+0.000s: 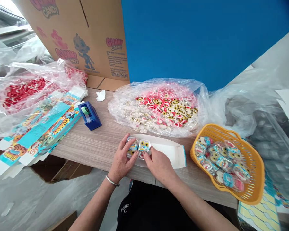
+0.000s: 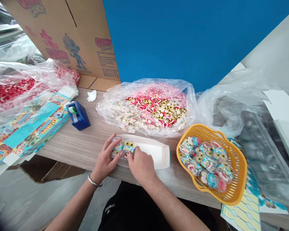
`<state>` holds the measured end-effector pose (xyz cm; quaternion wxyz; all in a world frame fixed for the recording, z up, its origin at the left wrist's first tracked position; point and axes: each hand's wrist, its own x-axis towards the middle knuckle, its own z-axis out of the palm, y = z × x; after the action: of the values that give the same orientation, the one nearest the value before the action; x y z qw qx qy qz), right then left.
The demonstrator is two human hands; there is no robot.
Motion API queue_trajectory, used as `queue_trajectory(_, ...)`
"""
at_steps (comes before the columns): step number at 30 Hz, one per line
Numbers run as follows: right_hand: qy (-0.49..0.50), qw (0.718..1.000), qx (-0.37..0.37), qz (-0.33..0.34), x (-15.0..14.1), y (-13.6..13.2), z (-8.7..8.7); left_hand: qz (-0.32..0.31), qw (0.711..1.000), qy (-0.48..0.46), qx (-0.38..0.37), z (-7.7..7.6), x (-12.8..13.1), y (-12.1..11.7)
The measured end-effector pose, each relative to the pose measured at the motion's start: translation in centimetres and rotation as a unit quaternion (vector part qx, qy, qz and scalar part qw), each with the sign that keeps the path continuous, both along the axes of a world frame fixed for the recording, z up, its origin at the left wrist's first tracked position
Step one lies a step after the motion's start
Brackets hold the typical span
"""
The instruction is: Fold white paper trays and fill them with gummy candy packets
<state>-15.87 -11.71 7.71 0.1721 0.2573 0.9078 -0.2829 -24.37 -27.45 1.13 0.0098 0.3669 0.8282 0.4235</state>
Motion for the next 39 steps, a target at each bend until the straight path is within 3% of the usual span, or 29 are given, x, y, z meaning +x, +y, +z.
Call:
queue_trajectory(12,0.004,1.0,-0.009,-0.013,0.3,0.2,0.9,0.001,1.0,0.016,0.007,0.3,-0.4,-0.8)
queue_trajectory(16,0.061,0.998,-0.016,-0.002,2.4,0.6,3.6,0.042,0.996,0.072,0.038,1.8,-0.1,-0.9)
queue_trajectory(19,0.152,0.988,-0.021,0.011,5.9,3.0,6.3,0.058,0.985,0.135,0.091,3.5,1.4,0.7)
queue_trajectory(22,0.175,0.983,0.036,-0.036,10.4,8.6,8.2,0.02,0.982,0.123,0.14,5.3,4.5,4.2)
queue_trajectory(24,0.1,0.982,0.141,-0.077,13.1,13.6,8.5,-0.036,0.986,0.049,0.156,6.4,7.0,7.6)
queue_trajectory(26,0.002,0.962,0.248,-0.113,15.1,18.6,8.0,-0.107,0.981,-0.052,0.156,7.2,9.3,11.9)
queue_trajectory(29,-0.086,0.94,0.29,-0.156,16.2,23.6,6.1,-0.21,0.964,-0.131,0.093,7.8,11.6,19.6)
queue_trajectory(32,-0.066,0.945,0.282,-0.152,16.1,25.2,4.2,-0.252,0.959,-0.113,-0.058,7.7,12.6,26.9)
queue_trajectory(34,-0.035,0.949,0.274,-0.153,16.1,25.4,3.4,-0.246,0.957,-0.114,-0.101,7.3,13.0,30.7)
queue_trajectory(36,-0.015,0.951,0.264,-0.163,16.4,25.6,3.0,-0.233,0.957,-0.123,-0.122,6.9,13.2,33.2)
queue_trajectory(39,0.019,0.953,0.237,-0.186,17.4,26.3,2.8,-0.213,0.957,-0.146,-0.129,6.4,13.1,34.9)
